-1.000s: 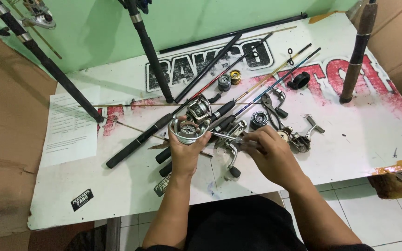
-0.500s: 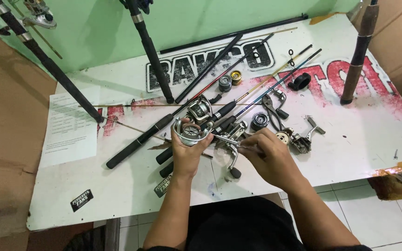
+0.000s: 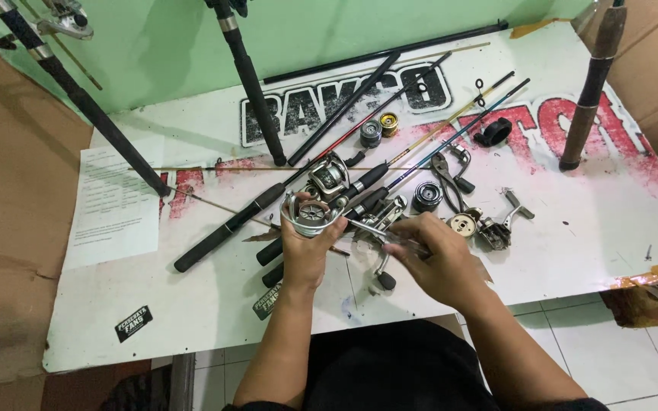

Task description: Assembling or repairing a spinning fishing reel on a workbench.

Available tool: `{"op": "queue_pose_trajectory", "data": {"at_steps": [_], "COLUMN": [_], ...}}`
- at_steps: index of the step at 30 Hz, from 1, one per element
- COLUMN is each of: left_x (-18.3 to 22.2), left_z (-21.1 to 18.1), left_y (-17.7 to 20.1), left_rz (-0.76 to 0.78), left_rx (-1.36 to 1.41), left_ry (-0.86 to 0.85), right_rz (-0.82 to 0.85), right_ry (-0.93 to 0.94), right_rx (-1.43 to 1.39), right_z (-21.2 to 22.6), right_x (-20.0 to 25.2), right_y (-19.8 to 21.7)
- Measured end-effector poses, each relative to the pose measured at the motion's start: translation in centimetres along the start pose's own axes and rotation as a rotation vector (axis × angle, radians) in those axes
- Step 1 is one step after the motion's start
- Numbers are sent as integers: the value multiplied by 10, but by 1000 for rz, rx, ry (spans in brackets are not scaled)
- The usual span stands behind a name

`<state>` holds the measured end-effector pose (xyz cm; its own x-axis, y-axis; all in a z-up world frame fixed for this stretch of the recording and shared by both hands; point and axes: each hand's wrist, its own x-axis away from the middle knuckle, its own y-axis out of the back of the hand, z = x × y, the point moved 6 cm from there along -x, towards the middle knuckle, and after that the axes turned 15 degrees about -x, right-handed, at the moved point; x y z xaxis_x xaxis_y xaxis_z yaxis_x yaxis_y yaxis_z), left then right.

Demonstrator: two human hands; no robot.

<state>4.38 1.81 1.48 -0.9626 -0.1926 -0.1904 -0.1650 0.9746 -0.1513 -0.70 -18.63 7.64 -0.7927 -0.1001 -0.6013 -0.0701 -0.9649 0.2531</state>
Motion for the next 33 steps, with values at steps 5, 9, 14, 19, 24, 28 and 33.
{"op": "queue_pose_trajectory", "data": {"at_steps": [5, 9, 14, 19, 24, 28, 33], "left_x": [-1, -1, -2, -2, -8, -5, -6], "left_z": [10, 16, 15, 19, 22, 34, 32], "left_y": [0, 0, 2, 2, 2, 5, 3], "left_rz": [-6, 26, 49, 58, -5, -44, 5], "left_rx": [59, 50, 14, 0, 132, 156, 77], "left_ry": [32, 42, 33, 24, 74, 97, 85], "right_rz": [5, -28, -31, -22, 0, 21, -22], "right_ry": [35, 37, -168, -301, -144, -150, -423], "right_rx": [15, 25, -76, -128, 53, 60, -140], "right_z": [-1, 6, -16, -20, -3, 0, -25], "right_x": [1, 3, 14, 13, 3, 6, 20], "right_y": [-1, -2, -2, -3, -8, -15, -12]}}
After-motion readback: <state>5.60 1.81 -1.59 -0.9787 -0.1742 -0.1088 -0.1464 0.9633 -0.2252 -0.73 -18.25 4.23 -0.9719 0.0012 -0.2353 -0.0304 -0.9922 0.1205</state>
